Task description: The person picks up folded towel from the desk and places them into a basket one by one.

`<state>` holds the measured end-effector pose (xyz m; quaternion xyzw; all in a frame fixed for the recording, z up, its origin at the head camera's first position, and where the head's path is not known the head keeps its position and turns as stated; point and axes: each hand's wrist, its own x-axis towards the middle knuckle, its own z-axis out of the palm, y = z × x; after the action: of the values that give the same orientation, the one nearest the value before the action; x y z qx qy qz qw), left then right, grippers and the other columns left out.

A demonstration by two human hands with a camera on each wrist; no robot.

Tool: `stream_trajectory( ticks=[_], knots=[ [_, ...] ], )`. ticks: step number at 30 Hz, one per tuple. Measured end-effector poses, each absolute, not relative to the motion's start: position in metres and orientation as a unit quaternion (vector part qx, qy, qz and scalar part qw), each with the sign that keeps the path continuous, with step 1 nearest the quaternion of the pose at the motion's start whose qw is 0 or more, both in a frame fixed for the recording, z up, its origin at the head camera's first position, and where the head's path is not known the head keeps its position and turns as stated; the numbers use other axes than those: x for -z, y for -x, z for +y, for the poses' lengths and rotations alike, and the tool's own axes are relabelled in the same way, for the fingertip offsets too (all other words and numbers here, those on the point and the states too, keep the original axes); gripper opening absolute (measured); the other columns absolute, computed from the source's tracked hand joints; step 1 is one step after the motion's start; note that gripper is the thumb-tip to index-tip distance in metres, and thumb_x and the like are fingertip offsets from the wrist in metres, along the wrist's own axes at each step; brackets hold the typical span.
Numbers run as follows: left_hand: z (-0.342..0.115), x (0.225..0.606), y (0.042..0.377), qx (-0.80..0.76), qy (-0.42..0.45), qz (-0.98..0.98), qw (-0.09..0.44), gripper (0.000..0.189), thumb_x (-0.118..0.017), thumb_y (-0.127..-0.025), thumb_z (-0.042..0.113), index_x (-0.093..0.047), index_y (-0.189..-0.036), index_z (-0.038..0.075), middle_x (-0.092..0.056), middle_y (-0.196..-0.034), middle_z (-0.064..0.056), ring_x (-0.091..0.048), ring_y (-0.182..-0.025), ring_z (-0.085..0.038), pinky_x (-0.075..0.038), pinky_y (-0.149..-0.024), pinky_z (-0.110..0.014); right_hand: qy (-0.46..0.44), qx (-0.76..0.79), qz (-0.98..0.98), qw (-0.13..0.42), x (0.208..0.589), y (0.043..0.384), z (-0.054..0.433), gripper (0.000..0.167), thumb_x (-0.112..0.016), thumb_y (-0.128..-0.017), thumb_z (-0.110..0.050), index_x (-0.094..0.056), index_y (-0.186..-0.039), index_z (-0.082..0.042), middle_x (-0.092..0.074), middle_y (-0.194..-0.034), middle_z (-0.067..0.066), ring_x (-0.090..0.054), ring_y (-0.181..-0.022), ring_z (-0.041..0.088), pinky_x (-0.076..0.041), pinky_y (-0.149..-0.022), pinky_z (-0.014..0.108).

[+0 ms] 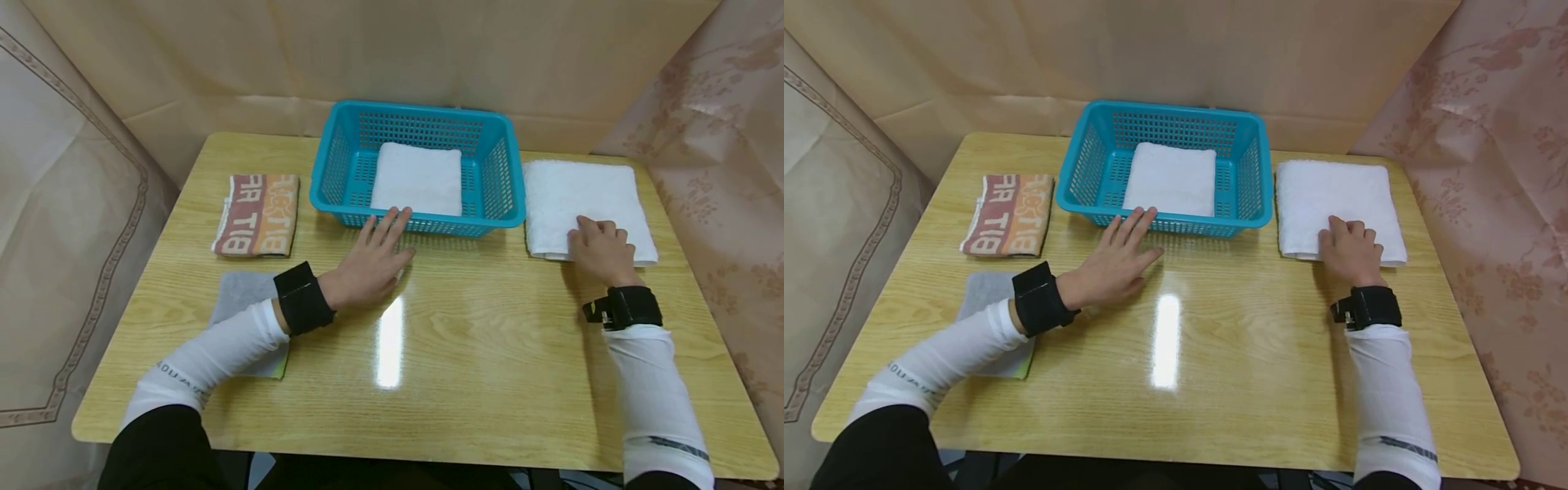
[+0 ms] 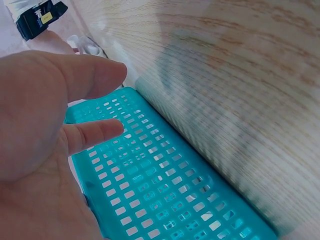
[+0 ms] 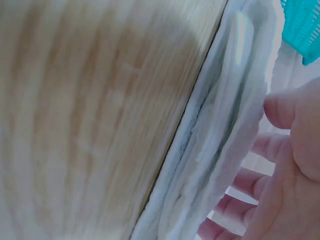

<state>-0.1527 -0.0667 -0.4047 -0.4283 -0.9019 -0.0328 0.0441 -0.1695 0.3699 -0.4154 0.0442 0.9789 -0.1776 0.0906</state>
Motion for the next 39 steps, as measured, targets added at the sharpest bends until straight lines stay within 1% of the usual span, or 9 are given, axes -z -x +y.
stream_trajectory(
  ticks=[3,8,11,13,16,19,22,26,39],
  knots=[
    [-0.067,0.405,0.153,0.035,0.428,-0.902,0.044,0.039,-0.066,-0.092,0.014,-0.059,-0.13,0.007,-0.005,-0.162,-0.028,-0.002,-0.15,-0.044,-0.014,-0.115,-0.063,-0.052,0.177,0.98,0.077,0.415,0.173,0.371,0.065,-0.024,-0.106,-0.044,-0.03,-0.151,0.002,-0.023,-0.141,0.045,-0.019,-0.127,0.066,-0.019,-0.093,0.076],
    [-0.067,0.405,0.152,0.036,0.429,-0.901,0.049,0.04,-0.067,-0.091,0.014,-0.059,-0.13,0.007,-0.006,-0.162,-0.029,-0.004,-0.15,-0.045,-0.015,-0.115,-0.064,-0.074,0.186,0.976,0.084,0.411,0.179,0.371,0.06,-0.04,-0.103,-0.041,-0.036,-0.145,0.001,-0.023,-0.137,0.047,-0.018,-0.125,0.066,-0.018,-0.094,0.074],
    [-0.067,0.405,0.151,0.037,0.428,-0.902,0.048,0.04,-0.066,-0.092,0.014,-0.059,-0.131,0.007,-0.006,-0.162,-0.029,-0.004,-0.15,-0.045,-0.015,-0.115,-0.064,-0.088,0.182,0.976,0.085,0.407,0.18,0.37,0.06,-0.047,-0.101,-0.04,-0.037,-0.143,0.001,-0.017,-0.14,0.048,-0.011,-0.13,0.065,-0.014,-0.098,0.075],
    [-0.067,0.405,0.151,0.037,0.429,-0.901,0.047,0.041,-0.066,-0.092,0.014,-0.058,-0.131,0.007,-0.006,-0.162,-0.029,-0.004,-0.149,-0.045,-0.015,-0.115,-0.064,-0.092,0.18,0.975,0.088,0.405,0.181,0.37,0.062,-0.05,-0.1,-0.04,-0.035,-0.144,0.001,-0.01,-0.145,0.048,-0.002,-0.135,0.064,-0.01,-0.102,0.076],
    [-0.068,0.404,0.151,0.038,0.43,-0.901,0.045,0.041,-0.066,-0.093,0.014,-0.058,-0.132,0.007,-0.006,-0.162,-0.029,-0.004,-0.149,-0.045,-0.015,-0.115,-0.064,-0.088,0.178,0.974,0.107,0.404,0.183,0.373,0.073,-0.05,-0.1,-0.042,-0.025,-0.152,0.001,0.0,-0.151,0.045,0.009,-0.139,0.062,-0.005,-0.104,0.078],
    [-0.068,0.405,0.151,0.039,0.43,-0.901,0.047,0.039,-0.065,-0.093,0.014,-0.058,-0.132,0.007,-0.007,-0.162,-0.029,-0.005,-0.149,-0.045,-0.015,-0.115,-0.064,-0.082,0.174,0.972,0.136,0.405,0.186,0.376,0.081,-0.047,-0.101,-0.045,-0.009,-0.157,-0.001,0.004,-0.152,0.043,0.011,-0.139,0.063,-0.004,-0.103,0.079],
    [-0.068,0.405,0.151,0.041,0.43,-0.901,0.047,0.038,-0.063,-0.094,0.014,-0.059,-0.131,0.007,-0.007,-0.162,-0.029,-0.004,-0.149,-0.045,-0.015,-0.115,-0.064,-0.081,0.169,0.97,0.154,0.406,0.187,0.378,0.084,-0.044,-0.101,-0.047,-0.001,-0.158,-0.004,0.007,-0.153,0.043,0.01,-0.137,0.065,-0.003,-0.102,0.08],
    [-0.068,0.405,0.151,0.043,0.431,-0.9,0.046,0.036,-0.062,-0.095,0.014,-0.058,-0.131,0.007,-0.006,-0.162,-0.029,-0.004,-0.15,-0.045,-0.014,-0.116,-0.063,-0.081,0.17,0.969,0.16,0.407,0.187,0.378,0.083,-0.042,-0.101,-0.047,0.001,-0.158,-0.005,0.009,-0.153,0.042,0.009,-0.136,0.067,-0.003,-0.101,0.08],
    [-0.067,0.402,0.153,0.032,0.428,-0.903,0.04,0.041,-0.064,-0.095,0.016,-0.057,-0.134,0.007,-0.004,-0.162,-0.028,-0.002,-0.15,-0.044,-0.014,-0.115,-0.063,-0.073,0.168,0.972,0.147,0.412,0.186,0.377,0.08,-0.039,-0.1,-0.046,-0.005,-0.158,-0.003,0.001,-0.153,0.041,0.0,-0.135,0.067,-0.006,-0.101,0.079]
  ],
)
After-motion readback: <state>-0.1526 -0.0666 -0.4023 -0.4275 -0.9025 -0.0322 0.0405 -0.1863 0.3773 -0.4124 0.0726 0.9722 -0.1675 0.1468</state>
